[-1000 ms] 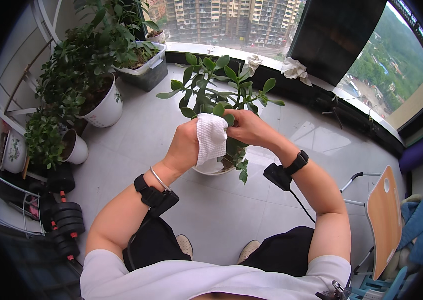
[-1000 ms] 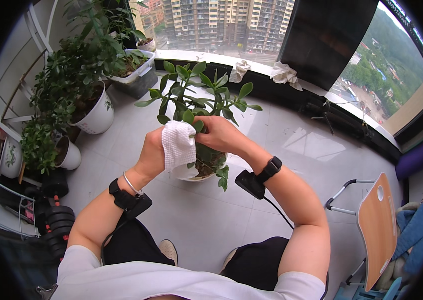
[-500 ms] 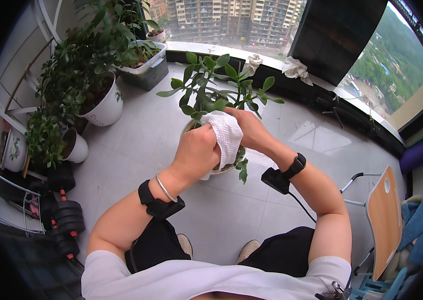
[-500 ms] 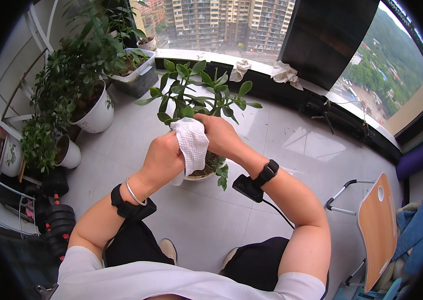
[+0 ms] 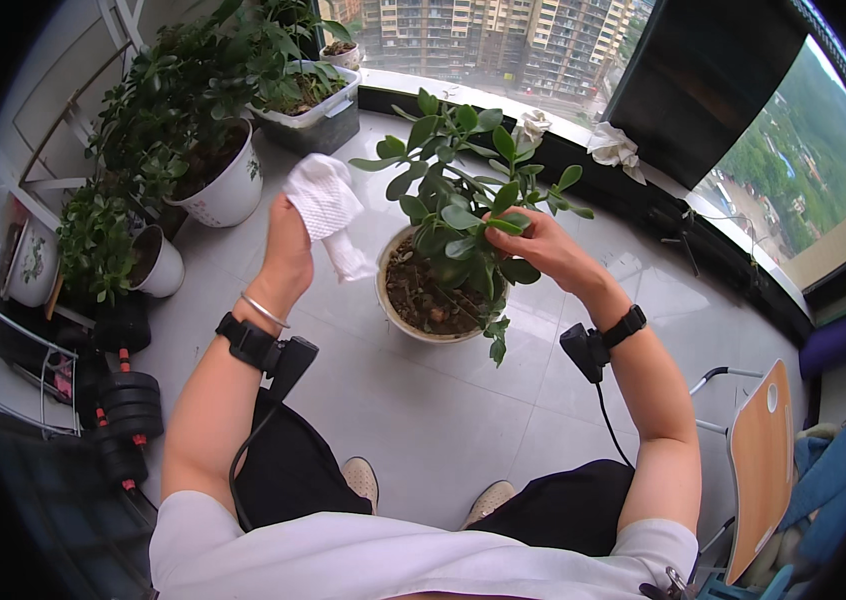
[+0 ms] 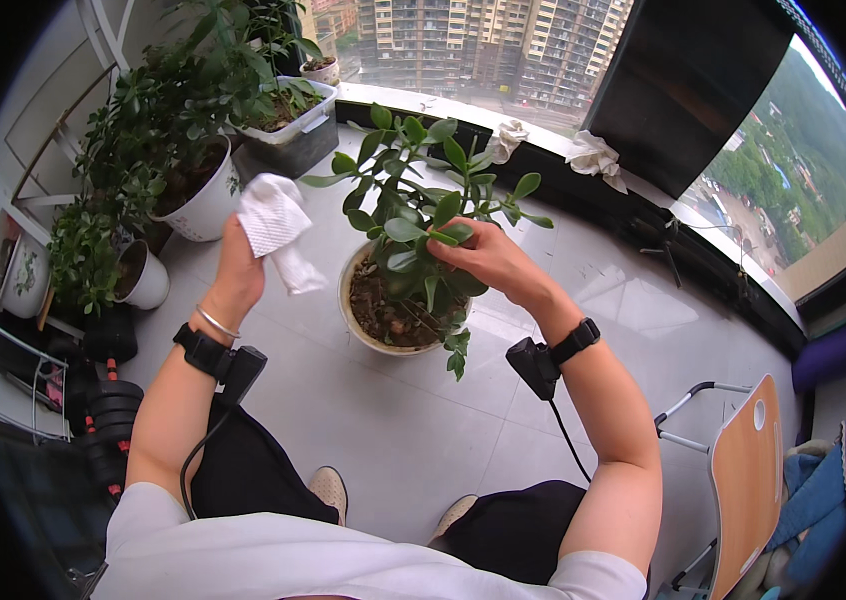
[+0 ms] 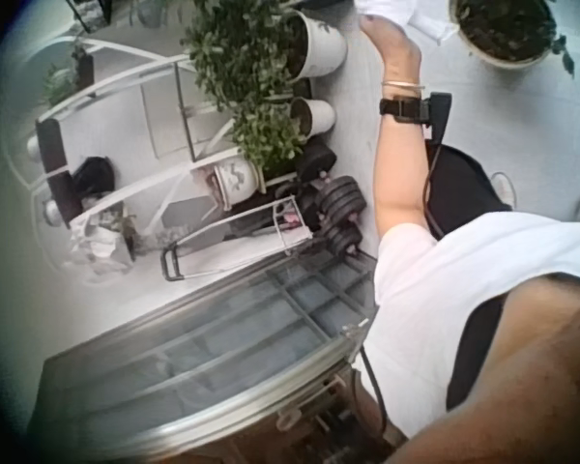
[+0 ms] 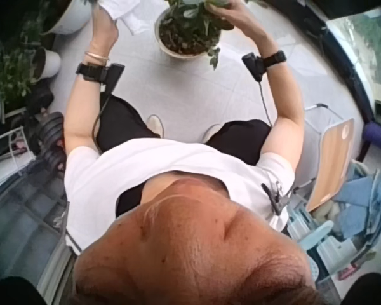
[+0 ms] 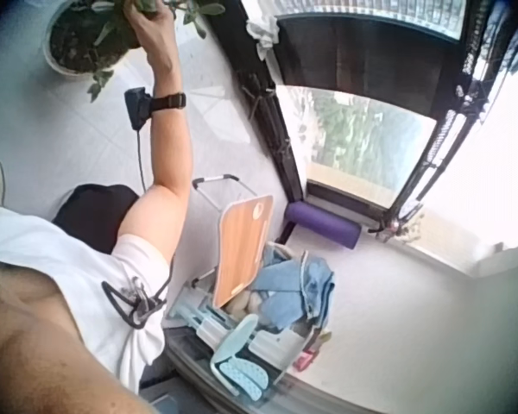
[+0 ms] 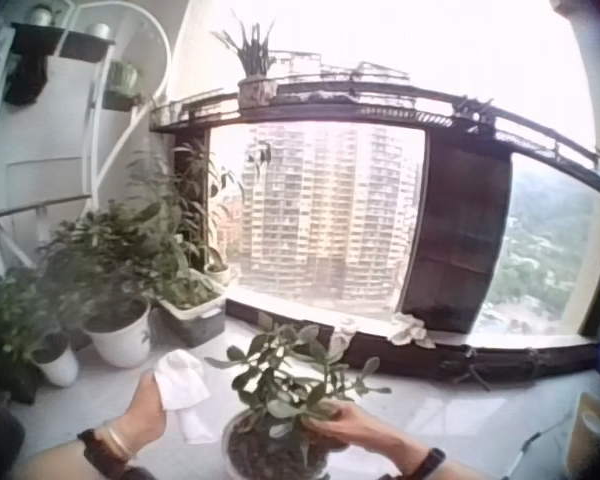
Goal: Cleaning the leaves and the pot of a jade plant with a cloth.
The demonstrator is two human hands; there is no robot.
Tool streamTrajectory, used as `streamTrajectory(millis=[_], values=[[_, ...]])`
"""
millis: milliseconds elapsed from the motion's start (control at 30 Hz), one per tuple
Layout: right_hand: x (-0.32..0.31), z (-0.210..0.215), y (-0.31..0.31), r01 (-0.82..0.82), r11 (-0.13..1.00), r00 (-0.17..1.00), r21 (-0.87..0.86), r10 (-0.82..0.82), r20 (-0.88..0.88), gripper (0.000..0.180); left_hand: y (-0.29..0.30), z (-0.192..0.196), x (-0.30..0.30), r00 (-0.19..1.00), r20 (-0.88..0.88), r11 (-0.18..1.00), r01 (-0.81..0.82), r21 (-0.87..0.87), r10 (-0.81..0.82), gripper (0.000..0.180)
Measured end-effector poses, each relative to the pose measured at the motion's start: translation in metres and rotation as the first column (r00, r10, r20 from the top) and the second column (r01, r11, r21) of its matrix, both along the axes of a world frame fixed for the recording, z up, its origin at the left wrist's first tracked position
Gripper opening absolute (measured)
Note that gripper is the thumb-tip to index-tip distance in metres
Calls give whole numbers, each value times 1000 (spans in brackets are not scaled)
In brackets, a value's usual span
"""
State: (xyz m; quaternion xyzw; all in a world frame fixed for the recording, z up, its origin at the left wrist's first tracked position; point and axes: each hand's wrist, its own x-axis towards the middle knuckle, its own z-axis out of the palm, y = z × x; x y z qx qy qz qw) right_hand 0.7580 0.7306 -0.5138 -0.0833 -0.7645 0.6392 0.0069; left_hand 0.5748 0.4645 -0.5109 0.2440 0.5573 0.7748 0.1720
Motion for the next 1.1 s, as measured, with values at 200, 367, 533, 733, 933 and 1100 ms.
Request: streamTrajectory(millis=[200, 367, 533, 733, 933, 1100], values=[[-8, 13, -6, -47, 997, 995, 64, 41, 92, 39, 26, -42, 23, 865, 495, 962, 197, -189, -80, 27], [-6, 8, -6, -19, 999, 998, 37, 17, 67, 34, 51, -22, 44, 848, 483, 970, 243, 8, -217, 32], [-9, 10, -7, -24, 999, 995, 23, 21, 94, 39, 56, -19, 42, 949, 274, 982, 179, -57, -157, 23], [-10, 8, -9, -22, 998, 999, 52, 20, 50, 29, 53, -22, 45, 983, 127, 976, 154, -152, -135, 20], [-8, 15, -14, -33, 999, 998, 42, 31, 51, 37, 53, -22, 34, 979, -205, 963, -54, -264, -1, 18], [-10, 12, -10, 5, 993, 997, 114, -14, 77, 32, 45, -27, 18, 983, 132, 992, -119, -45, 124, 20]])
